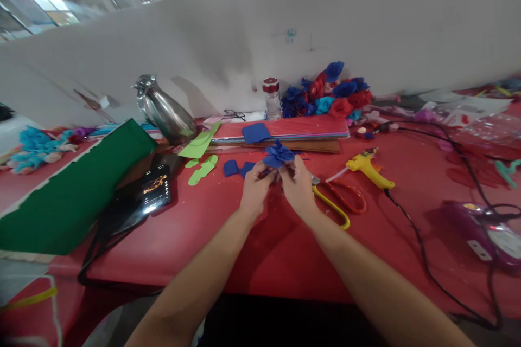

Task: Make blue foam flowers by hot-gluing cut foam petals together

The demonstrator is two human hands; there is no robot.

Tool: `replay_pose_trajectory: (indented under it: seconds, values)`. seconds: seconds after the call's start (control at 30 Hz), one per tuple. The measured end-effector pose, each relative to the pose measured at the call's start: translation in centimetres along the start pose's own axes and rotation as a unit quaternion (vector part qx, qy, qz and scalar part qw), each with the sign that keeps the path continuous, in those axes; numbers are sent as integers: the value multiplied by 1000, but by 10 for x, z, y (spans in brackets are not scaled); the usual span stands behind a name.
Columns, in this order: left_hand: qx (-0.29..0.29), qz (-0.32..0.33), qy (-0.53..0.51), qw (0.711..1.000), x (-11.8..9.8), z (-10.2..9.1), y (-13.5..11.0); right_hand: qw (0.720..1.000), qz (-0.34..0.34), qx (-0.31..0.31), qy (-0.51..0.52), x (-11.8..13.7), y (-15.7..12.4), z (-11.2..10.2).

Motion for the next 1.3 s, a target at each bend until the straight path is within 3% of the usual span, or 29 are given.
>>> replay_pose_trajectory:
  seconds: [0.17,0.33,0.43,0.57,0.77,1.0,1.3]
  values:
    - [-12,-49,-185,981,-6,2,-1,1000,-1,-5,20,3,-1,0]
    - [-36,-100,-284,953,-16,1,-2,999,-26,-23,7,4,-1,0]
    - [-33,-101,-294,950,-20,3,-3,999,-39,-27,-12,2,-2,-1]
    - [-28,-55,-293,954,-19,3,-2,998,-41,-21,-39,-2,-5,0]
    - [-46,-38,-321,945,-13,-1,1,998,-52,-16,14,-2,-6,2]
    - [-9,12,-236,972,-15,-1,-1,997,-66,-31,8,-2,-6,1]
    - [-48,29,-273,960,-19,-5,-2,997,-68,-26,18,-3,-5,3]
Point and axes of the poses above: each hand's wrist, its own y-axis towards the middle knuckle, its own z-axis out of the palm, x = y × z, the point moved 2 cm from there along y, towards the middle knuckle, and after that the axes turned 14 degrees about x, right-handed, at the moved point
